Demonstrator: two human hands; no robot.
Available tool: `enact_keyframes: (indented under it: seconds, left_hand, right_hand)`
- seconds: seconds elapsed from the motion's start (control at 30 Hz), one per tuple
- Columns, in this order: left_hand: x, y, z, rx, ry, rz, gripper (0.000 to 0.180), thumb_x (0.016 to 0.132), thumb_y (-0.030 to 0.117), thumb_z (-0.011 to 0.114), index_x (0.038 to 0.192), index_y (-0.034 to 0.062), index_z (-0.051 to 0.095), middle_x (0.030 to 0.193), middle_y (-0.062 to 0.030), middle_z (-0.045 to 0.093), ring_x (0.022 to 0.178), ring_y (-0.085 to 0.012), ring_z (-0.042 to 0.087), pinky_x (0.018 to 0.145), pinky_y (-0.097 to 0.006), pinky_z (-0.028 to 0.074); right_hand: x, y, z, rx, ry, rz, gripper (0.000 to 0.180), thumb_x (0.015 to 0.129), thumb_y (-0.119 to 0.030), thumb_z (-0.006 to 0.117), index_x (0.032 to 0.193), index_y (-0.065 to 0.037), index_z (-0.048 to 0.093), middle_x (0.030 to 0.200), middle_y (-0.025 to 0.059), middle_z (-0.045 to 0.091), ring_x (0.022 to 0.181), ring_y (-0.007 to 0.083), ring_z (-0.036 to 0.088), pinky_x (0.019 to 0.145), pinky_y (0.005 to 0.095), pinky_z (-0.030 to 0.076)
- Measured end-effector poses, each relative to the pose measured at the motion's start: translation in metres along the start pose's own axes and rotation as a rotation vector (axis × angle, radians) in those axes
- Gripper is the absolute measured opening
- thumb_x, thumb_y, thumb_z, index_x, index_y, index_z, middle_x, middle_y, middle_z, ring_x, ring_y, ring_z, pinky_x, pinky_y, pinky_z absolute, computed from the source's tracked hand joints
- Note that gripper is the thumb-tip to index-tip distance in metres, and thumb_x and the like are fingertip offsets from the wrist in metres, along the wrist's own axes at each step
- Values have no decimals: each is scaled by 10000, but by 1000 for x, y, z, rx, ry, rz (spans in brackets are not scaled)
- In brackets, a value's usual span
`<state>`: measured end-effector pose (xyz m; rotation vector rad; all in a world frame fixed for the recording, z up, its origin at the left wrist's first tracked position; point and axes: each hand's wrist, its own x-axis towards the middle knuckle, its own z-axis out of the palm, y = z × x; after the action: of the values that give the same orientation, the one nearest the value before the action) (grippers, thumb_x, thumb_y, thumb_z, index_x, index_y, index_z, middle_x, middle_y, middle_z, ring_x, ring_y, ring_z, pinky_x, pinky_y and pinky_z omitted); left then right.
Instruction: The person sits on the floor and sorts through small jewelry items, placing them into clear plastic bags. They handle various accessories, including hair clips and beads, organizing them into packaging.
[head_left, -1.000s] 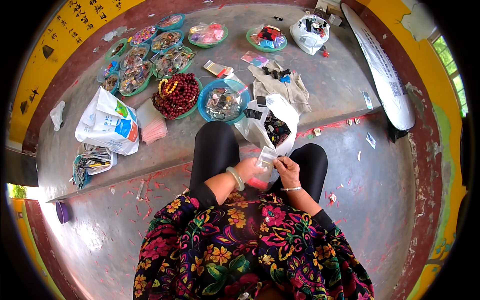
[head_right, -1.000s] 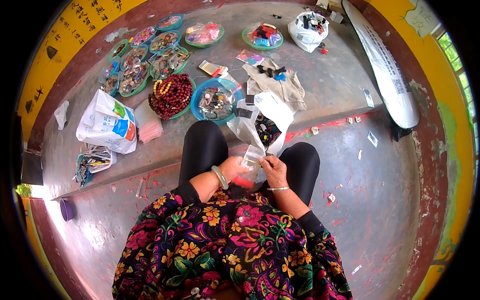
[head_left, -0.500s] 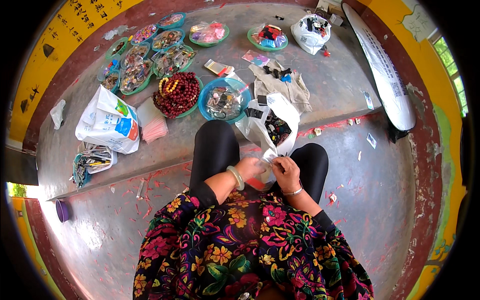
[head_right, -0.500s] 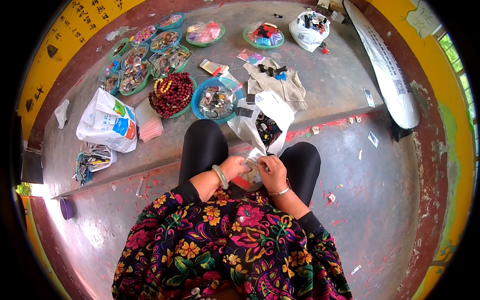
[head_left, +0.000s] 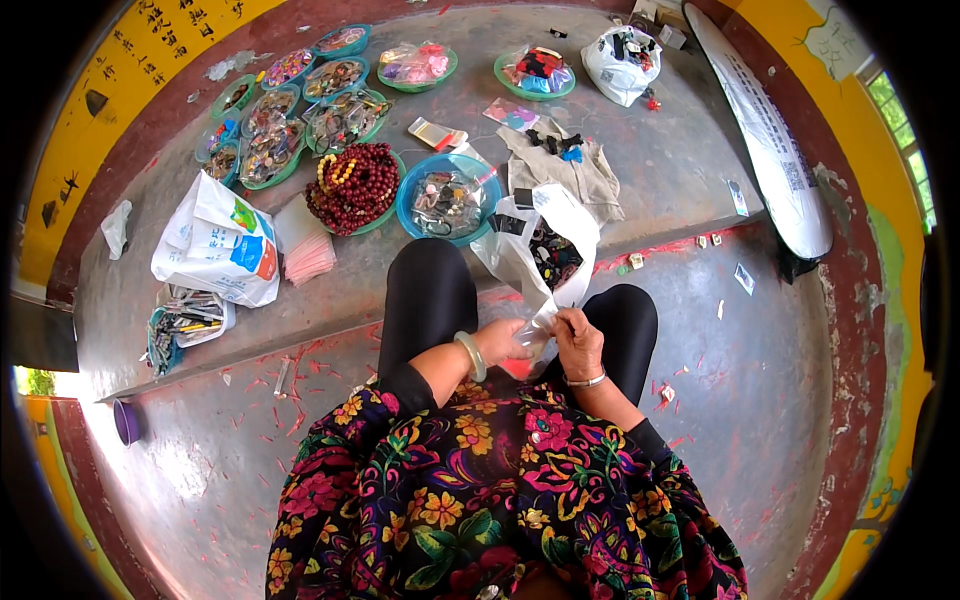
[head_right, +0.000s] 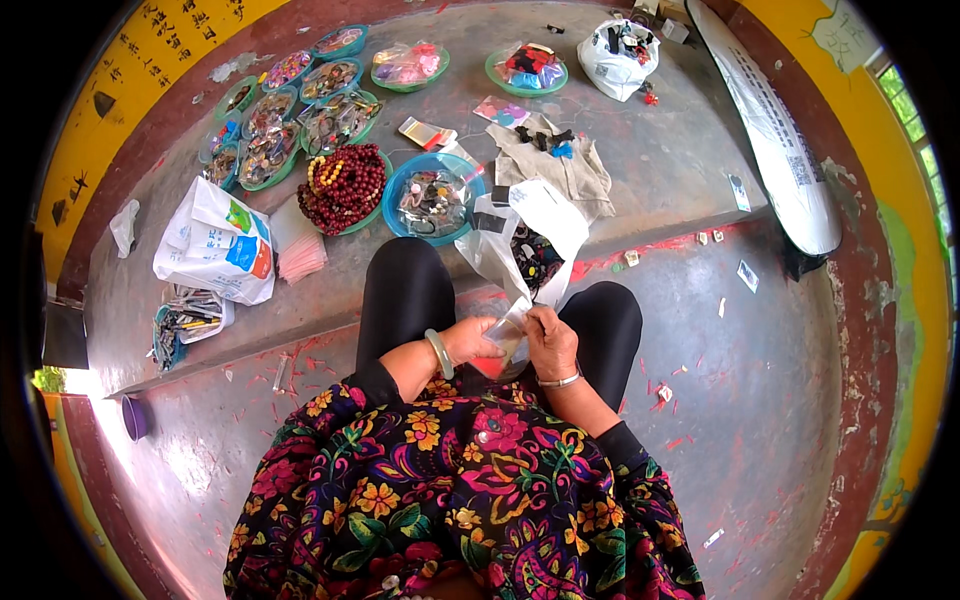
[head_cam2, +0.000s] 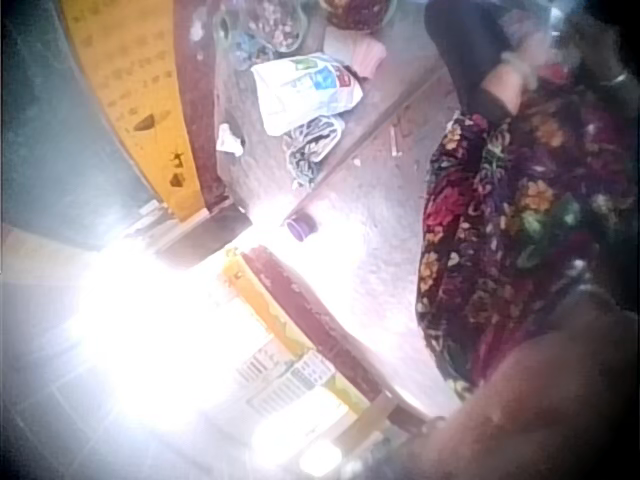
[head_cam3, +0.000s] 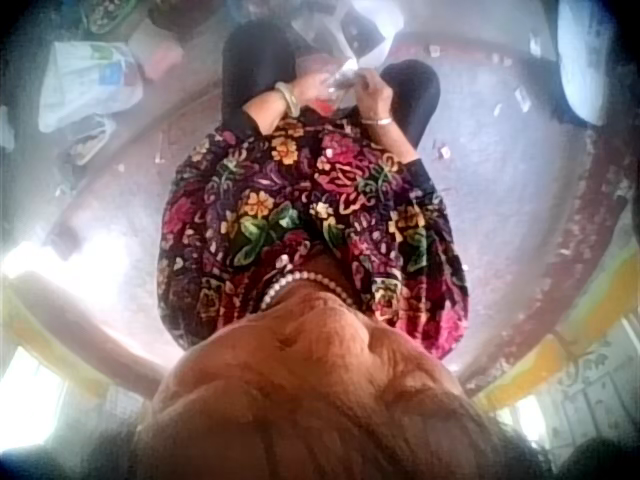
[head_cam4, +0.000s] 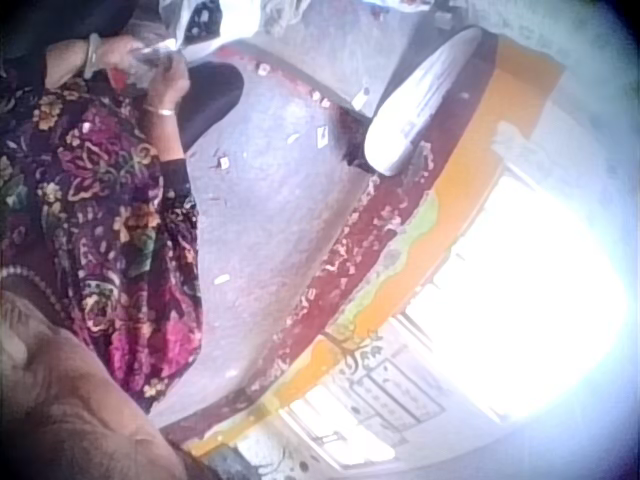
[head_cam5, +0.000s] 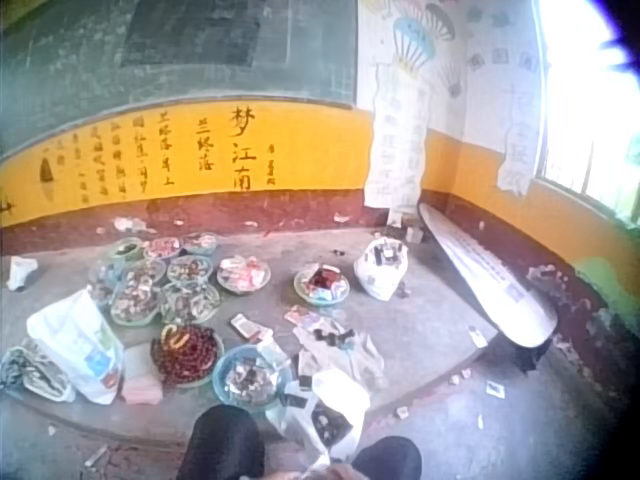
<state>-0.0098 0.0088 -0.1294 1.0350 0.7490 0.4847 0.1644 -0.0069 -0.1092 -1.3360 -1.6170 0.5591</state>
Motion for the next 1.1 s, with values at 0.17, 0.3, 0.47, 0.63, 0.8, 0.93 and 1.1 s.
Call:
enact_keyframes:
  seconds: [0.17, 0.3, 0.47, 0.63, 0.8, 0.93, 1.1]
  left_hand:
    - [-7, 16, 5, -122, -47, -88, 378, 727, -24, 601, 1092, -29, 505, 956, -53, 582, 855, -112, 543, 784, -268, 447]
    - [-10, 20, 5, -144, -80, -130, 356, 743, -28, 581, 1088, -33, 494, 923, -86, 587, 798, -168, 589, 727, -300, 490]
    - [-19, 37, 10, -201, -103, -175, 311, 769, 7, 576, 1065, -30, 488, 868, -109, 596, 750, -211, 618, 660, -308, 511]
    - [-43, 59, 3, -207, -49, -126, 310, 781, 44, 576, 1066, -36, 482, 847, -132, 610, 723, -214, 626, 609, -283, 504]
    - [-98, 118, -22, -240, 209, 199, 367, 771, 79, 593, 1093, -22, 449, 842, -133, 616, 705, -225, 632, 607, -303, 516]
    - [-135, 112, -90, -413, 699, 449, 360, 760, 76, 576, 1090, 2, 452, 890, -145, 593, 792, -228, 611, 622, -323, 516]
    - [-147, 14, -186, -389, 1248, 289, 304, 727, 31, 580, 1017, -11, 504, 818, -142, 603, 762, -232, 610, 613, -342, 504]
  right_hand:
    - [1, -8, -3, 93, 7, 200, 48, 819, 6, 519, 820, -33, 547, 586, 13, 543, 493, 61, 498, 442, 195, 402]
    - [3, -10, -6, 211, 19, 366, 37, 844, -40, 510, 821, -36, 538, 536, 12, 527, 448, 57, 482, 410, 188, 381]
    - [10, 3, -9, 439, 105, 466, 21, 839, -62, 532, 824, -48, 528, 506, 14, 514, 405, 63, 453, 384, 194, 357]
    - [16, 9, -13, 583, 266, 507, 45, 856, -86, 510, 828, -54, 524, 536, 11, 518, 413, 66, 442, 377, 192, 342]
    - [19, 4, -16, 600, 291, 550, 52, 865, -95, 490, 842, -57, 517, 557, 20, 522, 440, 77, 449, 406, 195, 351]
    - [15, 9, -12, 543, 205, 471, 55, 863, -84, 485, 846, -49, 524, 555, 21, 517, 458, 71, 438, 427, 199, 347]
    - [14, 9, -7, 537, 141, 500, 62, 850, -87, 514, 809, -53, 545, 570, 8, 524, 460, 65, 442, 429, 191, 348]
